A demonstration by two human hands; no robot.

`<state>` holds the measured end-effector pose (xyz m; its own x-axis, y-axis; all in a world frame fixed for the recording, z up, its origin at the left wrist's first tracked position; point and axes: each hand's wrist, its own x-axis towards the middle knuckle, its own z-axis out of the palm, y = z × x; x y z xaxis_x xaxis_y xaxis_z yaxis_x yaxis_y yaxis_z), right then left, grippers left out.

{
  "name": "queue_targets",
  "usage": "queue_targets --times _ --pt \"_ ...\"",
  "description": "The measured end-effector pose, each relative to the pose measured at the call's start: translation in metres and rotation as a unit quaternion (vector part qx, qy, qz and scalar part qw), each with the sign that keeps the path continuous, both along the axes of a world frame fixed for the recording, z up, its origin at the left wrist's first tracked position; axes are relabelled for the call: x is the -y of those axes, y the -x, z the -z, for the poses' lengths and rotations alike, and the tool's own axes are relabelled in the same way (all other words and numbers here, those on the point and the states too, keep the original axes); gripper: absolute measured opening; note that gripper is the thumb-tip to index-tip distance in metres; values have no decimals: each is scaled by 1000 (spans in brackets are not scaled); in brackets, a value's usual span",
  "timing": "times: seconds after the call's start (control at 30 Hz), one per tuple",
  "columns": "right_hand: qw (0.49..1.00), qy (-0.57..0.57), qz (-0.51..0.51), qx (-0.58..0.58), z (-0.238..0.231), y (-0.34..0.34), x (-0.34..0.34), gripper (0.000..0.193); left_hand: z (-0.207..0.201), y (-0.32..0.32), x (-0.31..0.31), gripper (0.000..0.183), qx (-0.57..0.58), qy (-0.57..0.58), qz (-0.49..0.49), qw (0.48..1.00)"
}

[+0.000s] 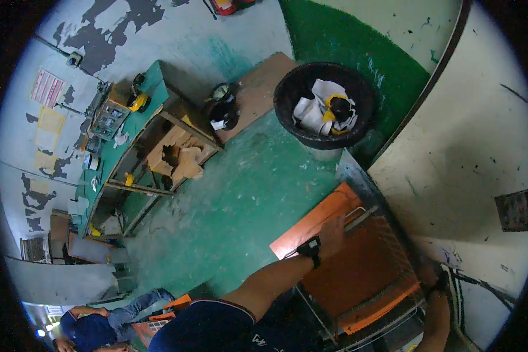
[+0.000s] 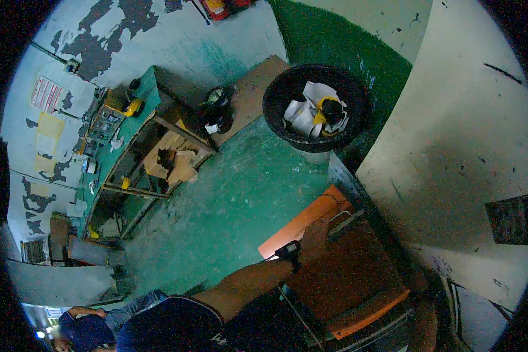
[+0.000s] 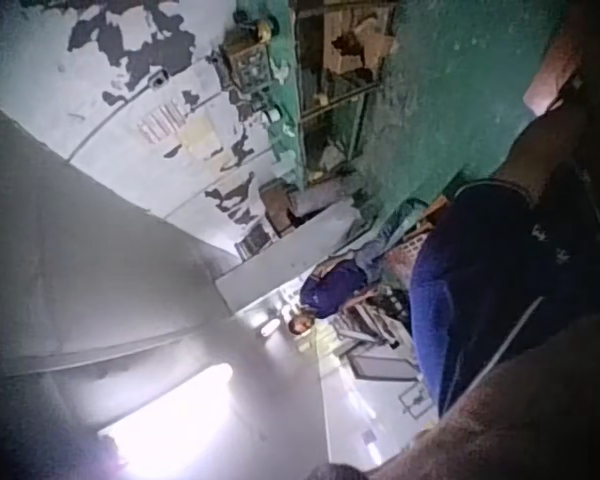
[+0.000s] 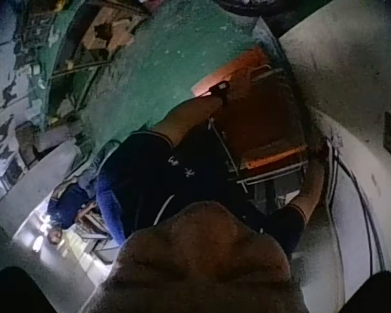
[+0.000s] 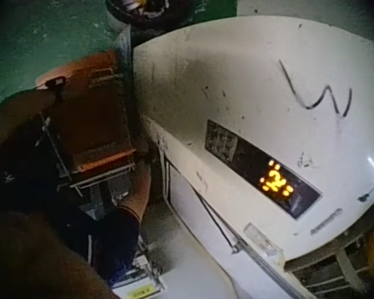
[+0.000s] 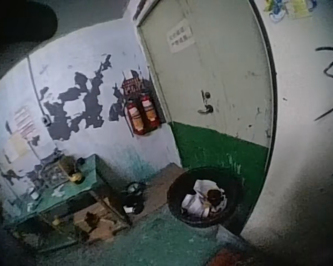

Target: Operating a silk-screen printing machine to print patterns on panels and organizing the finished products.

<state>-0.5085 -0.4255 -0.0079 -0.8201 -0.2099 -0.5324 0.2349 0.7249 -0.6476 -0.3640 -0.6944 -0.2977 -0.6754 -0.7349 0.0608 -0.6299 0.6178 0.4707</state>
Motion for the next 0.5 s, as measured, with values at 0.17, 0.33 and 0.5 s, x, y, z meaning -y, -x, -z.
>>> queue_targets --times 0.17,0.33,0.5 --pt "981 -180 -66 9 12 12 -12 44 37 -12 -2 42 13 54 31 998" --pt "806 -416 -416 -70 185 89 -73 24 3 -9 26 39 27 -55 155 986" --pt "923 222 314 4 188 83 -188 16 -43 7 64 61 -78 -38 259 962"
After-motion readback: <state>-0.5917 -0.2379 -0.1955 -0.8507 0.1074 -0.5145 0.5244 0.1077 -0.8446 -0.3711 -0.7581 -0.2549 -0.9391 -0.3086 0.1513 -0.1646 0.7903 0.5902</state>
